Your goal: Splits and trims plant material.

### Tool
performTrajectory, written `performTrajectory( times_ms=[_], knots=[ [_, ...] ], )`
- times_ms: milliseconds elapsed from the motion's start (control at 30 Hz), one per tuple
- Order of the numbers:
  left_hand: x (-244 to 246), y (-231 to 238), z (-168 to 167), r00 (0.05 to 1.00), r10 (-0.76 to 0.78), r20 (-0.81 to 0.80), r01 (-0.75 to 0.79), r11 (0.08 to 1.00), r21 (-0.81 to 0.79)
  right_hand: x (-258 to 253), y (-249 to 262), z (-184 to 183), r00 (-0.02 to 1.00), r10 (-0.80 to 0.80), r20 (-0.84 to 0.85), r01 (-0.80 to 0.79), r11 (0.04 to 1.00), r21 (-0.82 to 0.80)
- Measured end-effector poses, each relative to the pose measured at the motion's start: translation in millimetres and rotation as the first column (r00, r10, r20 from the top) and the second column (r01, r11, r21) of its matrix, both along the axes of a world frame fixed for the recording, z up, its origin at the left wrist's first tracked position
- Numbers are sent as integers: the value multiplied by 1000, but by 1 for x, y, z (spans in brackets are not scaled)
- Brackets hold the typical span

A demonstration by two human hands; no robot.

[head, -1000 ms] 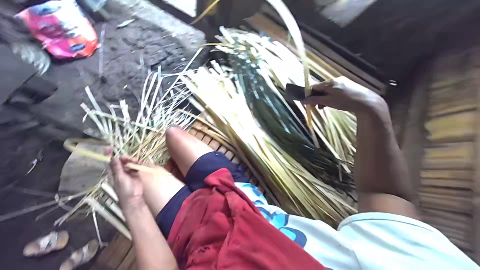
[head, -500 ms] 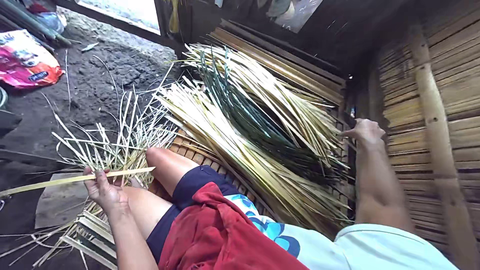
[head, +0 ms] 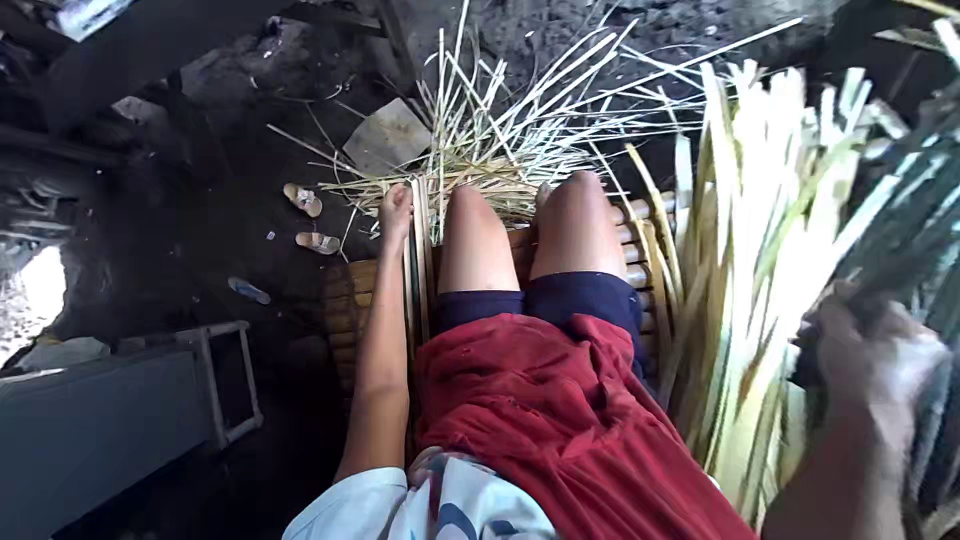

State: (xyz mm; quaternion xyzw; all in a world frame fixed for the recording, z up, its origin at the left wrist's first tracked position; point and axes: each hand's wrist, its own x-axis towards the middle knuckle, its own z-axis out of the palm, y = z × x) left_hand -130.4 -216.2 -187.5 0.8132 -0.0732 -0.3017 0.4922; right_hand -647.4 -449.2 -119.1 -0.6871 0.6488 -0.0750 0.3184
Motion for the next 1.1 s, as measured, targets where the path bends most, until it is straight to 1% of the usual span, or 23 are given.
performTrajectory(
  times_ms=[67,100,200,267,333,400,467,500,567,600,667,700,767,800,833,867,900,933,1000,1033,1067,1100],
  knots=[
    [19,32,-9,992,118,47,-120,992,39,63,6,-13,978,145,149,-161,982,102],
    [25,42,-14,987,153,47,-156,986,60,87,10,-24,960,194,204,-226,963,146],
    [42,53,-38,984,178,32,-180,978,108,145,29,-50,914,262,310,-341,909,239],
    [49,46,-51,984,168,57,-174,978,113,168,43,-63,882,294,368,-403,875,268],
    [49,38,-55,983,108,151,-135,975,177,175,52,-73,875,314,369,-422,868,261],
    [42,35,-44,976,-70,206,-4,941,339,175,53,-78,886,268,378,-381,887,263],
    [29,36,-38,959,-254,127,161,854,494,174,50,-80,899,184,397,-306,912,272],
    [21,37,-38,952,-298,67,214,809,548,175,48,-81,902,148,407,-277,919,281],
    [5,37,-45,951,-309,-11,251,752,610,179,46,-81,905,104,413,-250,916,315],
    [0,36,-47,958,-287,-21,238,750,617,182,46,-80,908,101,407,-249,910,332],
    [-3,38,-51,976,-217,-31,193,786,587,186,44,-76,916,119,384,-263,900,349],
    [-2,41,-53,985,-165,-49,165,830,532,187,44,-75,917,128,379,-270,897,350],
    [-3,50,-56,993,7,-119,34,941,336,186,43,-76,913,135,385,-279,894,349],
    [-5,54,-56,982,90,-163,-51,972,228,185,42,-77,913,124,388,-272,895,355],
    [-10,59,-55,968,154,-198,-128,982,136,184,42,-78,915,111,388,-261,896,360],
    [-16,63,-55,962,191,-197,-182,981,63,182,43,-79,914,100,394,-254,897,362],
    [-22,65,-54,965,209,-161,-209,978,18,182,44,-79,910,94,404,-252,899,359],
    [-26,66,-53,976,206,-74,-206,978,-2,182,45,-79,905,92,416,-253,901,352],
    [-29,63,-47,968,160,195,-172,984,44,182,47,-77,892,118,437,-283,900,333],
    [-26,59,-36,951,120,284,-150,985,84,182,48,-77,887,131,443,-296,898,326],
    [-21,53,-17,945,74,318,-117,986,119,181,48,-78,882,143,449,-308,896,320],
    [-14,44,7,948,46,315,-89,989,122,180,48,-79,877,150,456,-316,896,313]
  ],
)
